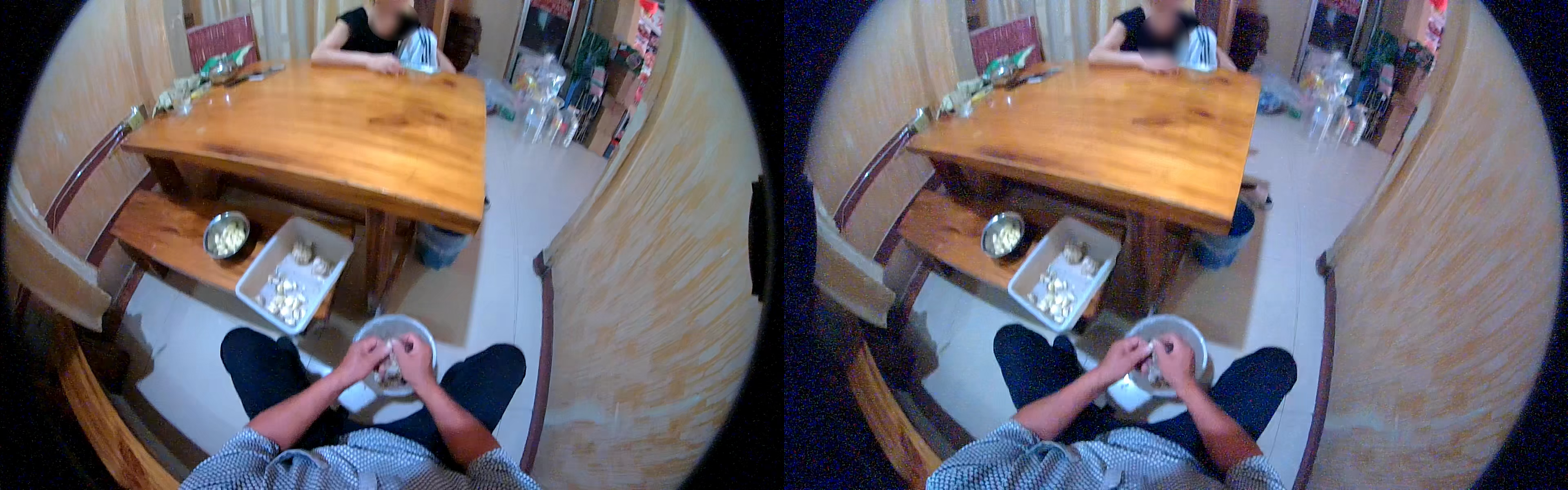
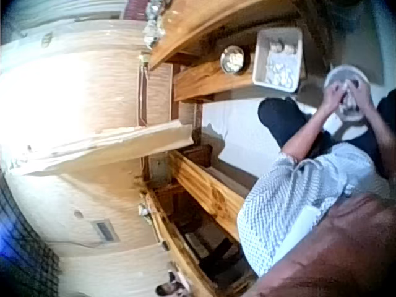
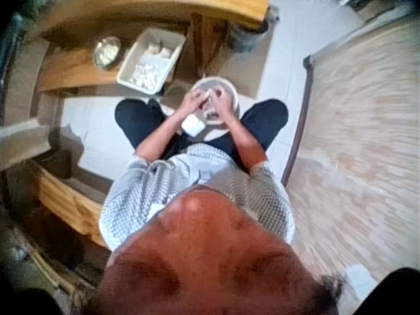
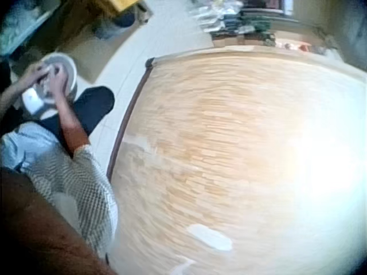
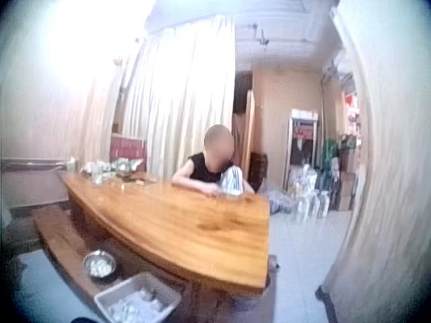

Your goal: The person peels garlic cloves by hand, placing the peeled cloves into a bowl and the skins into a container.

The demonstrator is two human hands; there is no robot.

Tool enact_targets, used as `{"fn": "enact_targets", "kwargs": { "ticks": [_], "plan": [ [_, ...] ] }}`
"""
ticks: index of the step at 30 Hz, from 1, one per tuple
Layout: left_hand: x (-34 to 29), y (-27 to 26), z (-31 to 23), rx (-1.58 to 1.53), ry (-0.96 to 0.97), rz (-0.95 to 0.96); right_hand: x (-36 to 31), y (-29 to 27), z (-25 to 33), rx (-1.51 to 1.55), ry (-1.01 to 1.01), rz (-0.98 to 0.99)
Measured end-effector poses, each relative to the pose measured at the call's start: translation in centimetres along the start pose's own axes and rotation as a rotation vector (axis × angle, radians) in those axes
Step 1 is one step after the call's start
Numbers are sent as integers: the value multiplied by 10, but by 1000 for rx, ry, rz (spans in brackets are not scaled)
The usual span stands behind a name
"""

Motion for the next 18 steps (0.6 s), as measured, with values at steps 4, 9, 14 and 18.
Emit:
{"fn": "enact_targets", "kwargs": {
  "ticks": [4,9,14,18],
  "plan": [
    [0,-3,-1,-208,22,-71,-6,-5,-6,134,142,-47],
    [-1,-6,5,-541,-76,-17,-10,5,20,419,229,40],
    [-1,0,5,-467,-71,22,-4,1,31,382,105,-5],
    [-2,-2,0,-390,-61,-8,-8,2,25,427,203,-6]
  ]
}}
Point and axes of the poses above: each hand's wrist, its own x-axis towards the middle knuckle, its own y-axis out of the palm, z = x × y, the point moved 9 cm from there along x, towards the middle knuckle, and after that the axes turned 5 degrees about x, right-handed, at the moved point
